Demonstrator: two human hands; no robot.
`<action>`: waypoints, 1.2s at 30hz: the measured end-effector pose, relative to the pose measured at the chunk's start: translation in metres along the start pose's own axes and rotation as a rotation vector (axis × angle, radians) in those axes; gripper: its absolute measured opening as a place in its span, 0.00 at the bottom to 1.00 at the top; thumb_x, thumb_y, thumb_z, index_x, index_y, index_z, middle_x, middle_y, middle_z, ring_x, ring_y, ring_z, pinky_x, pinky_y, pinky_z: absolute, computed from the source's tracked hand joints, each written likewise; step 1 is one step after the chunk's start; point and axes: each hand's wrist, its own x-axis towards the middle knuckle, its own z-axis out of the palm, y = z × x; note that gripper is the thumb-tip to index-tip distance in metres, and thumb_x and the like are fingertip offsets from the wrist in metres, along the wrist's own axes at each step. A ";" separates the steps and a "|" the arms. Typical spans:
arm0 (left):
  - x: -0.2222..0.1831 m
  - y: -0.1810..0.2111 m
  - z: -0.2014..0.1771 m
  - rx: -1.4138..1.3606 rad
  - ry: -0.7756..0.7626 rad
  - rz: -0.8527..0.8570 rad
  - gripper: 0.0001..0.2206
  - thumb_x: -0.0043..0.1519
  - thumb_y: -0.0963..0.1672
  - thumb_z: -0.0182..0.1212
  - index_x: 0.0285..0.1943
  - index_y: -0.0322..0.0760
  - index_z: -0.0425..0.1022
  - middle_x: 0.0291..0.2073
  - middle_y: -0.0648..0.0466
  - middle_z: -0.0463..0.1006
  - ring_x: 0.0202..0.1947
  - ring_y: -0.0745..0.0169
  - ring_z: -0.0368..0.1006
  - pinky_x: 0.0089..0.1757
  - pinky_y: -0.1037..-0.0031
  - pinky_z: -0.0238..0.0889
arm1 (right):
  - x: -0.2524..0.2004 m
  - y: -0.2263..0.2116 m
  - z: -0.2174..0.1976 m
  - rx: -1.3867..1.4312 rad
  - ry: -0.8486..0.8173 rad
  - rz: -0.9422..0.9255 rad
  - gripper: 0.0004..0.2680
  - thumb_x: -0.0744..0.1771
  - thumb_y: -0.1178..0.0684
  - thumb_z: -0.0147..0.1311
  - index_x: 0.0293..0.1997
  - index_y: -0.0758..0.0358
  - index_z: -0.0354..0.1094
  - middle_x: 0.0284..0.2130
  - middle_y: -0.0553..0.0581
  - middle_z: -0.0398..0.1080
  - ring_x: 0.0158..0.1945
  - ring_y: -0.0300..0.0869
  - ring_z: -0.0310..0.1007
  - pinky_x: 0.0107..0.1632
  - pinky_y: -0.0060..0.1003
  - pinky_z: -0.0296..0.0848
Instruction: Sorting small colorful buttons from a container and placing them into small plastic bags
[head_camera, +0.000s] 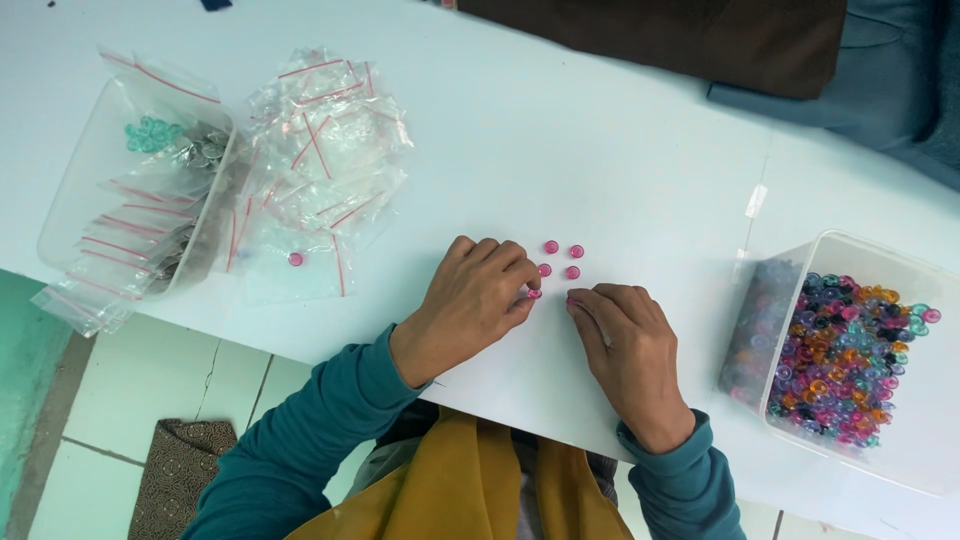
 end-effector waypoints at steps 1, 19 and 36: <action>-0.001 -0.002 0.003 -0.004 0.002 -0.008 0.07 0.60 0.43 0.68 0.44 0.41 0.77 0.37 0.52 0.76 0.41 0.52 0.75 0.43 0.61 0.58 | -0.001 0.002 0.003 0.001 -0.008 -0.004 0.03 0.65 0.63 0.63 0.39 0.66 0.81 0.29 0.60 0.77 0.37 0.48 0.79 0.37 0.36 0.75; 0.016 0.029 -0.026 -0.181 0.007 -0.009 0.09 0.61 0.45 0.68 0.49 0.41 0.79 0.38 0.50 0.77 0.40 0.49 0.76 0.43 0.60 0.59 | -0.011 0.012 -0.013 0.037 0.134 -0.042 0.05 0.65 0.61 0.65 0.42 0.65 0.80 0.28 0.59 0.74 0.35 0.47 0.77 0.39 0.39 0.76; 0.132 0.192 0.080 0.286 -0.011 0.591 0.10 0.57 0.35 0.66 0.31 0.46 0.78 0.35 0.54 0.75 0.37 0.56 0.69 0.41 0.63 0.59 | -0.118 0.131 -0.162 -0.262 0.193 0.335 0.07 0.70 0.66 0.63 0.52 0.67 0.79 0.44 0.64 0.74 0.47 0.52 0.72 0.45 0.44 0.75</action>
